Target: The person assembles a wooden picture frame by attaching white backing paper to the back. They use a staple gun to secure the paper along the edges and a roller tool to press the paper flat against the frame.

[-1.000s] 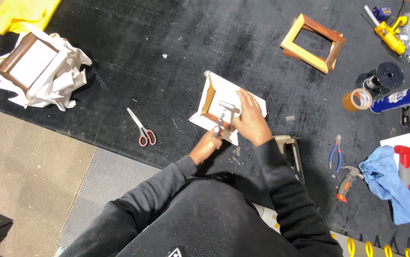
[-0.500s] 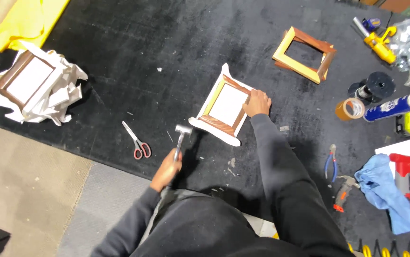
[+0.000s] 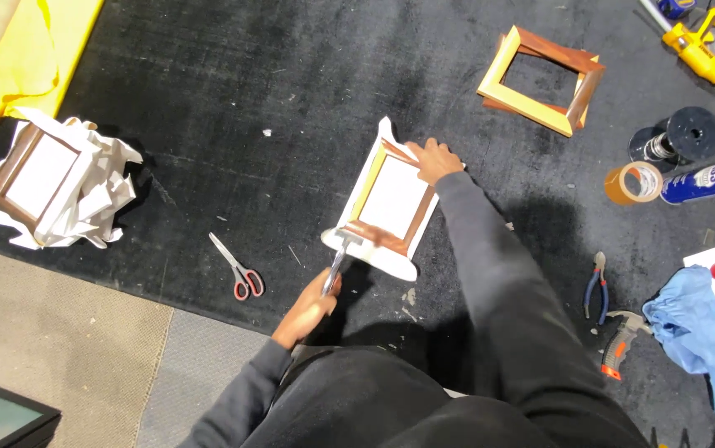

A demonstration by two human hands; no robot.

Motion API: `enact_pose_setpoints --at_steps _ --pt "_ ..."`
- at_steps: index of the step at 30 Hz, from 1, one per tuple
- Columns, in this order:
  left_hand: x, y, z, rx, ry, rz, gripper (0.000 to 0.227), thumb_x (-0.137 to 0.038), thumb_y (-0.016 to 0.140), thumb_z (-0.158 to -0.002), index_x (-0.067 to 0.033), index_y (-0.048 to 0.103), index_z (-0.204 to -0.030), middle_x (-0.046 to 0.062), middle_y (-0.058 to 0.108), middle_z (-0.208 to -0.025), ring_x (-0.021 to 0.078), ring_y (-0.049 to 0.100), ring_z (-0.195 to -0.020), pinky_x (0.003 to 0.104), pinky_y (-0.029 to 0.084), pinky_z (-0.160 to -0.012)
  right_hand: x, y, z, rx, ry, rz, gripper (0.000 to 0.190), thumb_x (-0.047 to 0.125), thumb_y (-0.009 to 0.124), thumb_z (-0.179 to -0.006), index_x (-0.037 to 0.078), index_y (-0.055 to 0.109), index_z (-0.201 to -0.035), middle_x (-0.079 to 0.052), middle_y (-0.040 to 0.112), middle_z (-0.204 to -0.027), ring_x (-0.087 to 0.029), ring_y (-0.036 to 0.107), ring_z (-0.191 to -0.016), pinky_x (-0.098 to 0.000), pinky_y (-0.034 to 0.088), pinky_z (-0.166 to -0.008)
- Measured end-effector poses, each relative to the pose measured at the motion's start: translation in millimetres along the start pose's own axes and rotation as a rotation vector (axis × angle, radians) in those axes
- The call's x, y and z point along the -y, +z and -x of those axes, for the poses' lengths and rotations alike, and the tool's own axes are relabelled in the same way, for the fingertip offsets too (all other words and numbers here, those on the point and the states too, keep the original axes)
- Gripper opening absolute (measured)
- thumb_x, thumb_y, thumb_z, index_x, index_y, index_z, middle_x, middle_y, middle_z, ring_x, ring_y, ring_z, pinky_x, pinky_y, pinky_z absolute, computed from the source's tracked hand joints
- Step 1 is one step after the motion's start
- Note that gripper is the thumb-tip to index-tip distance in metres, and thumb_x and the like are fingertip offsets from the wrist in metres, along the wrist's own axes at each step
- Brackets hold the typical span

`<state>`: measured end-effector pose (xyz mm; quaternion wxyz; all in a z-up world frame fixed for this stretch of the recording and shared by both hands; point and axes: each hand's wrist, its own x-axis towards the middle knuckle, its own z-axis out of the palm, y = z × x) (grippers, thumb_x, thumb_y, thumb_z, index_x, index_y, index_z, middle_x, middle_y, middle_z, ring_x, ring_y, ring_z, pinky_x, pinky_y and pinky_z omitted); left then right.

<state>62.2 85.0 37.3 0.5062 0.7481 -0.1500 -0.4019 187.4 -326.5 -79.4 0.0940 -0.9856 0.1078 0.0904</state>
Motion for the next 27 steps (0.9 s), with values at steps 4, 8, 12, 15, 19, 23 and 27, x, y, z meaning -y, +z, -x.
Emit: enact_pose_setpoints --at_steps 4,8,12,15,19,23,27 --pt "-80 -2 -19 -0.13 0.264 0.078 0.025 -0.004 0.057 -0.061 -0.0082 0.057 -0.086 0.006 0.052 -0.076 0.0238 0.054 -0.078 0.038 0.047 -0.075 38 -85 63 0.123 -0.183 0.031 0.084 0.01 0.067 -0.088 0.029 0.029 -0.16 -0.018 0.056 -0.122 -0.045 0.058 -0.119 -0.0593 0.057 -0.09" --pt "-66 -13 -69 -0.413 0.53 0.117 0.014 -0.013 0.066 -0.082 -0.0079 0.053 -0.084 0.009 0.052 -0.075 0.0211 0.052 -0.077 0.036 0.044 -0.073 88 -158 141 -0.07 -0.221 0.11 0.078 0.007 0.066 -0.091 0.036 0.036 -0.157 -0.007 0.059 -0.11 -0.031 0.058 -0.112 -0.0451 0.063 -0.074" --pt "-86 -18 -82 -0.593 0.595 0.156 0.023 -0.022 0.072 -0.089 -0.0099 0.053 -0.086 0.005 0.05 -0.072 0.0185 0.051 -0.074 0.035 0.043 -0.07 111 -141 194 -0.299 -0.295 0.173 0.059 0.008 0.052 -0.098 0.037 0.047 -0.149 -0.002 0.053 -0.103 -0.026 0.053 -0.104 -0.0357 0.055 -0.073" --pt "-79 -19 -87 -0.677 0.525 0.246 0.022 -0.014 0.078 -0.082 -0.0123 0.061 -0.097 -0.003 0.053 -0.074 0.0094 0.055 -0.07 0.026 0.047 -0.066 110 -109 204 -0.367 -0.289 0.09 0.06 0.009 0.045 -0.099 0.036 0.045 -0.153 -0.002 0.052 -0.109 -0.026 0.047 -0.11 -0.0381 0.044 -0.084" --pt "-72 -10 -68 -0.651 0.546 0.213 0.027 -0.014 0.081 -0.081 -0.0103 0.067 -0.104 0.002 0.061 -0.076 0.012 0.06 -0.072 0.029 0.05 -0.067 121 -91 221 -0.369 -0.234 0.11 0.087 0.021 0.073 -0.073 0.038 0.045 -0.154 0.003 0.057 -0.115 -0.022 0.052 -0.113 -0.0383 0.041 -0.089" --pt "-59 -1 -66 -0.791 0.589 0.084 0.038 -0.004 0.081 -0.076 -0.0085 0.068 -0.111 0.015 0.072 -0.088 0.0256 0.069 -0.079 0.039 0.054 -0.072 134 -91 242 -0.464 -0.222 0.116 0.064 0.011 0.062 -0.09 0.037 0.052 -0.148 0.004 0.058 -0.115 -0.019 0.055 -0.114 -0.0389 0.039 -0.092" --pt "-59 1 -64 -0.877 0.564 0.088 0.032 0.004 0.07 -0.073 -0.0091 0.067 -0.103 0.013 0.069 -0.079 0.0262 0.068 -0.069 0.035 0.055 -0.067 141 -80 246 -0.477 -0.223 0.077 0.06 0.017 0.06 -0.095 0.034 0.049 -0.151 0.002 0.056 -0.12 -0.02 0.052 -0.119 -0.0442 0.033 -0.102"
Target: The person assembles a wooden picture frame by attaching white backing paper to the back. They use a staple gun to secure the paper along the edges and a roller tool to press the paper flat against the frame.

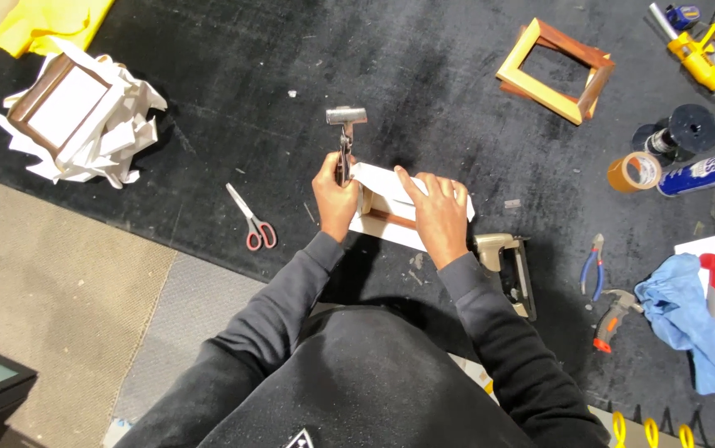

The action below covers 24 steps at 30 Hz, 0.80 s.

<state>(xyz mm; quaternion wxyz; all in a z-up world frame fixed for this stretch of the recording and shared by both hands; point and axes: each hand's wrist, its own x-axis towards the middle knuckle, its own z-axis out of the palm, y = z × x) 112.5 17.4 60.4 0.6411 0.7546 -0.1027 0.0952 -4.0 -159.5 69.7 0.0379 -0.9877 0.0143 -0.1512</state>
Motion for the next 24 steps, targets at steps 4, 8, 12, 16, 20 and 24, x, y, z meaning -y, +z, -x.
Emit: enact_pose_setpoints --at_steps 4,8,12,16,20,24 --pt "9 8 0 0.007 -0.05 0.27 0.016 -0.005 0.068 -0.082 -0.0119 0.062 -0.095 0.006 0.064 -0.076 0.0144 0.061 -0.067 0.03 0.051 -0.062 1 6 0 -0.034 0.039 -0.019 0.066 0.007 0.061 -0.091 0.034 0.052 -0.15 0.001 0.057 -0.12 -0.021 0.054 -0.121 -0.0457 0.033 -0.103" --pt "23 18 0 -0.006 -0.165 0.619 0.023 -0.011 0.072 -0.082 -0.0153 0.052 -0.091 -0.001 0.06 -0.079 0.0066 0.055 -0.064 0.022 0.047 -0.056 -1 17 -2 -0.063 0.055 -0.033 0.066 0.006 0.06 -0.091 0.035 0.053 -0.15 0.001 0.058 -0.121 -0.021 0.053 -0.123 -0.0461 0.032 -0.103" --pt "48 -11 11 0.015 -0.195 0.498 0.021 0.001 0.061 -0.087 -0.0152 0.05 -0.093 -0.001 0.058 -0.074 0.0088 0.056 -0.057 0.023 0.051 -0.056 -9 17 0 -0.079 0.072 -0.031 0.067 0.006 0.059 -0.091 0.034 0.052 -0.151 0.001 0.057 -0.122 -0.021 0.053 -0.122 -0.0458 0.032 -0.104" --pt "84 -51 64 0.27 -0.23 0.209 0.014 -0.008 0.059 -0.085 -0.01 0.055 -0.099 0.005 0.056 -0.077 0.0152 0.057 -0.067 0.031 0.05 -0.063 -5 17 2 -0.152 0.057 -0.061 0.065 0.01 0.061 -0.088 0.032 0.055 -0.149 0.002 0.059 -0.123 -0.019 0.053 -0.122 -0.0444 0.033 -0.103" --pt "66 -70 127 0.605 -0.333 0.144 0.072 0.011 0.053 -0.064 -0.0062 0.048 -0.134 0.013 0.054 -0.118 0.0289 0.054 -0.117 0.049 0.043 -0.111 -5 20 -2 -0.199 0.044 -0.059 0.062 0.013 0.06 -0.089 0.029 0.056 -0.149 0.001 0.06 -0.124 -0.02 0.054 -0.122 -0.0452 0.032 -0.102" --pt "53 -59 128 0.782 -0.38 -0.034 0.056 -0.005 0.059 -0.07 -0.0136 0.052 -0.125 0.01 0.05 -0.096 0.0281 0.057 -0.091 0.044 0.05 -0.085 -1 15 -1 -0.204 0.048 -0.064 0.061 0.013 0.06 -0.089 0.028 0.058 -0.148 0.0 0.061 -0.123 -0.02 0.055 -0.121 -0.0445 0.033 -0.102"
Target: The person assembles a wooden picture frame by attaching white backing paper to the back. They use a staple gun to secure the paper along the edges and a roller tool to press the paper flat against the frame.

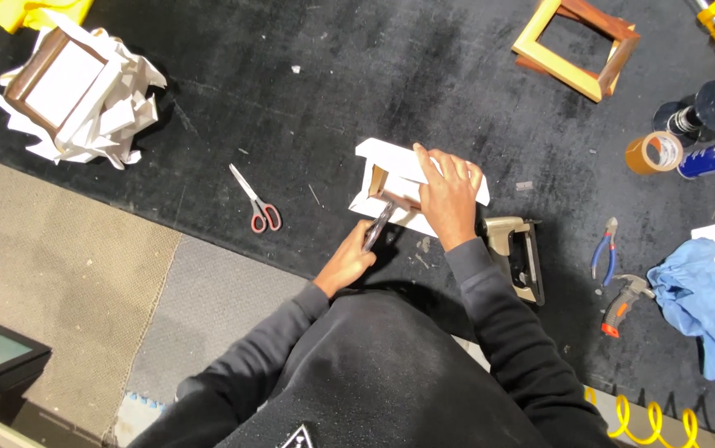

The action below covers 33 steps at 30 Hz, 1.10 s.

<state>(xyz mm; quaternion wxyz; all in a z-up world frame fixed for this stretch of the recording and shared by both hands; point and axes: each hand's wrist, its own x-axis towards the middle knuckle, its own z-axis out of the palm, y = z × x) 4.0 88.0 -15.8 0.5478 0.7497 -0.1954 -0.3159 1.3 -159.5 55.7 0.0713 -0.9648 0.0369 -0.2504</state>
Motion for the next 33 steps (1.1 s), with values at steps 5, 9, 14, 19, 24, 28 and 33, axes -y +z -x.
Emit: enact_pose_setpoints --at_steps 5,9,14,19,24,28,33 --pt "-48 -3 -16 -0.008 0.01 -0.084 0.046 -0.009 0.06 -0.071 -0.0083 0.048 -0.116 0.01 0.047 -0.087 0.0293 0.054 -0.081 0.044 0.046 -0.075 -1 0 3 0.003 -0.004 -0.027 0.066 0.007 0.057 -0.087 0.027 0.055 -0.15 -0.001 0.061 -0.123 -0.021 0.055 -0.121 -0.0448 0.032 -0.102" --pt "-101 -10 -8 -0.036 0.016 -0.103 0.042 -0.008 0.059 -0.072 -0.0054 0.046 -0.111 0.015 0.047 -0.087 0.0346 0.054 -0.082 0.047 0.045 -0.077 2 -6 -1 0.018 0.0 -0.07 0.066 0.004 0.058 -0.087 0.022 0.054 -0.151 -0.003 0.059 -0.125 -0.023 0.054 -0.121 -0.0469 0.031 -0.104" --pt "-84 -11 -14 -0.039 -0.184 -0.036 0.044 -0.02 0.061 -0.074 -0.0144 0.048 -0.116 0.014 0.052 -0.092 0.0338 0.058 -0.088 0.046 0.044 -0.077 1 3 5 -0.004 0.005 -0.047 0.068 0.004 0.06 -0.085 0.026 0.055 -0.149 -0.002 0.06 -0.122 -0.022 0.055 -0.121 -0.0459 0.031 -0.102" --pt "-97 -10 -14 -0.08 -0.2 0.029 0.042 -0.022 0.062 -0.072 -0.0146 0.052 -0.113 0.011 0.054 -0.093 0.0298 0.058 -0.088 0.043 0.045 -0.075 -3 6 6 -0.02 0.019 -0.062 0.066 0.006 0.061 -0.084 0.027 0.058 -0.147 -0.001 0.061 -0.121 -0.021 0.055 -0.122 -0.0457 0.031 -0.103" --pt "-98 -5 -14 -0.18 -0.145 0.18 0.024 -0.025 0.065 -0.085 -0.0116 0.062 -0.105 0.007 0.052 -0.082 0.0219 0.055 -0.079 0.037 0.044 -0.072 -4 7 6 -0.027 0.033 -0.074 0.065 0.006 0.063 -0.083 0.027 0.06 -0.144 0.0 0.062 -0.12 -0.02 0.056 -0.121 -0.0455 0.031 -0.103" --pt "-86 -1 -17 -0.244 -0.099 0.216 0.015 -0.022 0.061 -0.093 -0.0095 0.065 -0.099 0.004 0.051 -0.077 0.0172 0.052 -0.074 0.035 0.045 -0.068 -3 10 5 -0.077 0.019 -0.064 0.064 0.004 0.065 -0.081 0.025 0.063 -0.142 0.0 0.062 -0.119 -0.019 0.057 -0.119 -0.045 0.03 -0.102" --pt "-57 6 -29 -0.282 -0.018 0.175 0.014 -0.02 0.059 -0.098 -0.0079 0.066 -0.098 0.008 0.053 -0.072 0.0198 0.056 -0.069 0.035 0.047 -0.066 -2 10 2 -0.102 0.023 -0.062 0.062 0.004 0.067 -0.08 0.025 0.065 -0.139 0.001 0.064 -0.117 -0.019 0.059 -0.117 -0.0452 0.03 -0.102"
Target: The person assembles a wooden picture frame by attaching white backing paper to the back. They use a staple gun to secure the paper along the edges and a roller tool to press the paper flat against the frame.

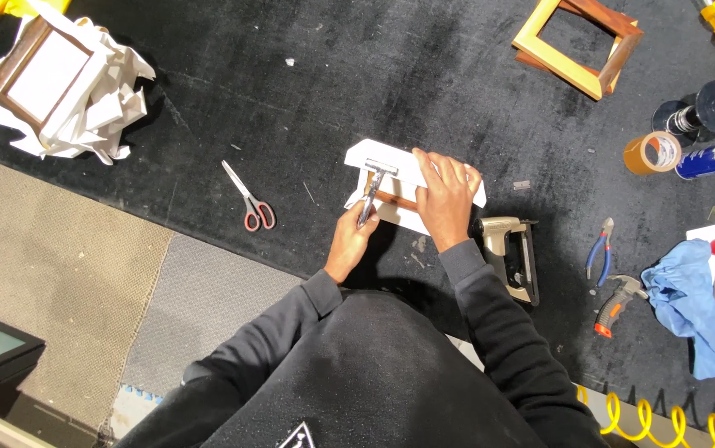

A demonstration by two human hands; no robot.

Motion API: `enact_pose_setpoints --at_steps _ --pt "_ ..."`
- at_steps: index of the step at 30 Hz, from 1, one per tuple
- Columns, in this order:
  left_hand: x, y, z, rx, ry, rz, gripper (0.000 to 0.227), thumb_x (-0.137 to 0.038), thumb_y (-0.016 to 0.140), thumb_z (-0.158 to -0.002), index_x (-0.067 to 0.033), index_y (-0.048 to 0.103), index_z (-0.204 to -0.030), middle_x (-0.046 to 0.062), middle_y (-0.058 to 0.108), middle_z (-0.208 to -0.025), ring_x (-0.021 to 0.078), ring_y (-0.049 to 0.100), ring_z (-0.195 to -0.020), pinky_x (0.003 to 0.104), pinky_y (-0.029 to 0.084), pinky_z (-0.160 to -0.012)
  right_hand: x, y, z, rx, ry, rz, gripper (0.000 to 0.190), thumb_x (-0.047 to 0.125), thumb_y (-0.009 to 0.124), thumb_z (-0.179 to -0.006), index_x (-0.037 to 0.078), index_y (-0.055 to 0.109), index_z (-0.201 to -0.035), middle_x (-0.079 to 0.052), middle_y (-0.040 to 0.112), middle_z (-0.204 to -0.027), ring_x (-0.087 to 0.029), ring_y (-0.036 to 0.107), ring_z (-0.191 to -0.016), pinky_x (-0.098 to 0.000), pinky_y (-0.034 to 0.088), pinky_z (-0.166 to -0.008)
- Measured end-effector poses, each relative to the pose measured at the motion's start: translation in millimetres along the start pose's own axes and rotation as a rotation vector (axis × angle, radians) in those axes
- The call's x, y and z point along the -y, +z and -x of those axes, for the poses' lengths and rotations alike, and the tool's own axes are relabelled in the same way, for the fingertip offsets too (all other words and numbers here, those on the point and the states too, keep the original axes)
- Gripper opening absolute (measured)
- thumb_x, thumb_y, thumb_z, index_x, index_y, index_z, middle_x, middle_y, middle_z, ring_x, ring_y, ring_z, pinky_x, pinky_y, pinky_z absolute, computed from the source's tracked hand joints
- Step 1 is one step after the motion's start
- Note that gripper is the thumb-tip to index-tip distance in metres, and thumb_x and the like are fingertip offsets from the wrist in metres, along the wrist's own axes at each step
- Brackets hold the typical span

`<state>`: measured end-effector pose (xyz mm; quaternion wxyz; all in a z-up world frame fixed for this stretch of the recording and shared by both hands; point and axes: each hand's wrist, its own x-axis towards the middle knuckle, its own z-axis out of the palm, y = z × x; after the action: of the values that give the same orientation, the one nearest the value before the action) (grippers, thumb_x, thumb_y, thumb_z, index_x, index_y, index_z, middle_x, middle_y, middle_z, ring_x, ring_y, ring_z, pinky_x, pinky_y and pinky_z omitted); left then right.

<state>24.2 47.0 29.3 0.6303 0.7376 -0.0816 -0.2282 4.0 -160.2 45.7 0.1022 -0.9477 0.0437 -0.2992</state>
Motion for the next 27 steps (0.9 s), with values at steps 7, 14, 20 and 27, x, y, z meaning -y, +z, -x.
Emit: enact_pose_setpoints --at_steps 7,14,20,27 --pt "34 3 -24 -0.059 0.171 -0.17 0.01 0.001 0.053 -0.072 -0.0073 0.058 -0.076 0.014 0.055 -0.055 0.0257 0.056 -0.056 0.037 0.046 -0.06 -2 3 -4 -0.005 -0.017 0.022 0.062 0.004 0.067 -0.078 0.024 0.066 -0.137 0.001 0.063 -0.115 -0.018 0.059 -0.114 -0.0444 0.03 -0.101" --pt "45 2 -43 -0.004 0.275 -0.081 0.012 0.003 0.049 -0.069 -0.0076 0.055 -0.072 0.012 0.049 -0.051 0.0252 0.049 -0.051 0.037 0.045 -0.055 -4 6 -9 -0.009 -0.06 0.044 0.055 0.003 0.066 -0.082 0.019 0.067 -0.135 0.001 0.062 -0.113 -0.017 0.058 -0.113 -0.0449 0.027 -0.102" --pt "59 5 -56 0.032 0.333 -0.015 0.015 0.005 0.05 -0.068 -0.0091 0.053 -0.071 0.007 0.047 -0.051 0.0218 0.05 -0.051 0.033 0.045 -0.055 15 -1 -18 -0.053 0.04 -0.036 0.042 -0.006 0.07 -0.088 0.004 0.063 -0.129 -0.007 0.058 -0.111 -0.023 0.058 -0.111 -0.0452 0.027 -0.106" --pt "80 7 -65 0.06 0.353 -0.017 0.016 0.005 0.05 -0.068 -0.0088 0.053 -0.073 0.01 0.049 -0.053 0.0252 0.052 -0.053 0.035 0.047 -0.056 10 -5 -19 -0.002 0.018 -0.001 0.036 -0.008 0.068 -0.091 0.0 0.062 -0.125 -0.006 0.059 -0.104 -0.022 0.061 -0.106 -0.0491 0.027 -0.106"
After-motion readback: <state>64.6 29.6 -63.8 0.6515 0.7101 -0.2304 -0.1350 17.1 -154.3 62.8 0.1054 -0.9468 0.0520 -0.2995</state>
